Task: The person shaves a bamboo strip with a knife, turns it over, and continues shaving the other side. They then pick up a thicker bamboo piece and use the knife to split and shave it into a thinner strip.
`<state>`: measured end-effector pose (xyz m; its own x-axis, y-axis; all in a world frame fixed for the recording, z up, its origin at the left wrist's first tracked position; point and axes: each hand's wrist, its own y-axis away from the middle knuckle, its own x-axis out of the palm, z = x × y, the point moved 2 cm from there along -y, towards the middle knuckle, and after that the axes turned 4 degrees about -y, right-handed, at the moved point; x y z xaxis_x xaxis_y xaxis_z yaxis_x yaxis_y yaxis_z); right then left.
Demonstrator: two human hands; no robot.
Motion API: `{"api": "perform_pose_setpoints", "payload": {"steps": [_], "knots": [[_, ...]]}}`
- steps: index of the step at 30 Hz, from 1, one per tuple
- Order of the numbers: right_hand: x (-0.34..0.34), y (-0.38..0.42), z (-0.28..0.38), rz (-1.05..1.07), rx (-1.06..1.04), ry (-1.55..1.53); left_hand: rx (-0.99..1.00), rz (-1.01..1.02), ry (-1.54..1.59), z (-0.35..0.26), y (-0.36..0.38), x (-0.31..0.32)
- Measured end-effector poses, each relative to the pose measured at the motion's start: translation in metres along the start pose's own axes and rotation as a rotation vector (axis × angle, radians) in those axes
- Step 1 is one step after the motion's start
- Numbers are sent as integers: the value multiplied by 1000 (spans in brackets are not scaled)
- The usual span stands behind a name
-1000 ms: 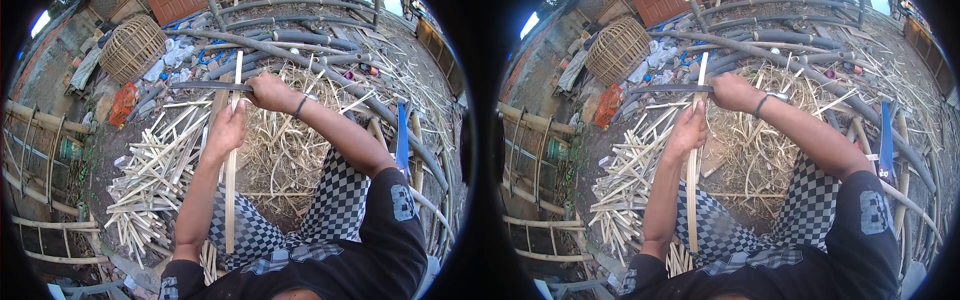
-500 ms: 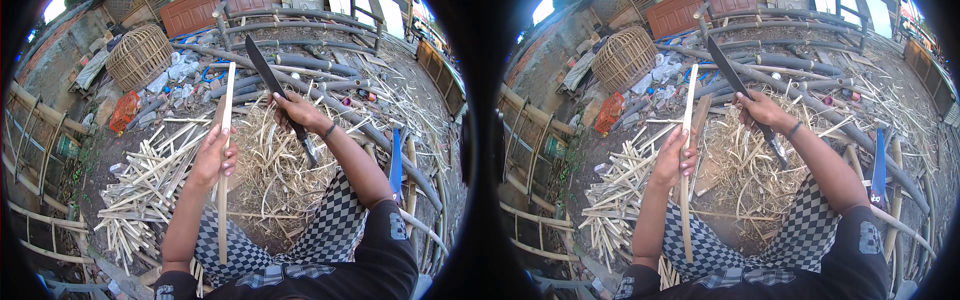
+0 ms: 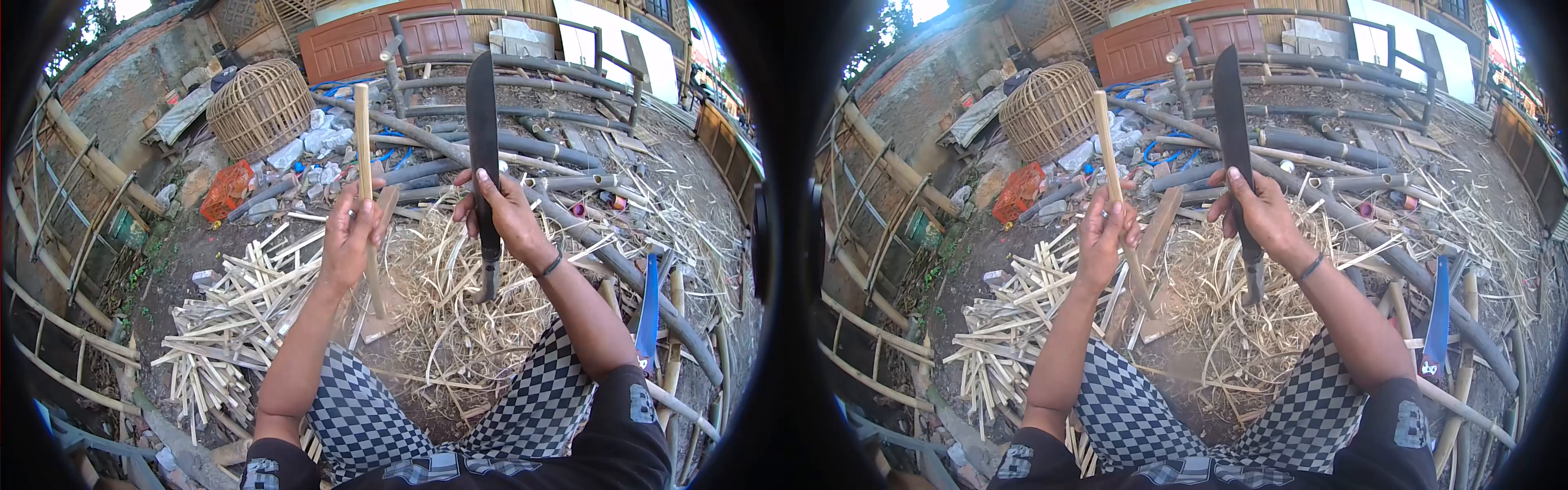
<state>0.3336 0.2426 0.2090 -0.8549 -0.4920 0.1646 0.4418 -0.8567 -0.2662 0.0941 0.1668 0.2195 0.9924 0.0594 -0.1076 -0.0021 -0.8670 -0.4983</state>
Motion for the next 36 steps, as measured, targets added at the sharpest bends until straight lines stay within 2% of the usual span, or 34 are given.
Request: {"api": "perform_pose_setpoints", "payload": {"steps": [2, 5, 7, 11, 16, 36], "knots": [[11, 12, 20, 13, -51, 32, -26, 8, 16, 2, 12, -9], [34, 37, 53, 22, -112, 32, -80, 42, -148, 11, 30, -19], [47, 52, 62, 17, -147, -44, -24, 43, -345, 5, 36, -18], [62, 72, 73, 19, -254, -75, 23, -10, -476, -8, 45, -12], [64, 76, 78, 50, -275, -58, 181, -12, -644, -19, 47, -6], [61, 77, 73, 69, -279, -124, 213, -21, -666, -30, 48, -2]]}}
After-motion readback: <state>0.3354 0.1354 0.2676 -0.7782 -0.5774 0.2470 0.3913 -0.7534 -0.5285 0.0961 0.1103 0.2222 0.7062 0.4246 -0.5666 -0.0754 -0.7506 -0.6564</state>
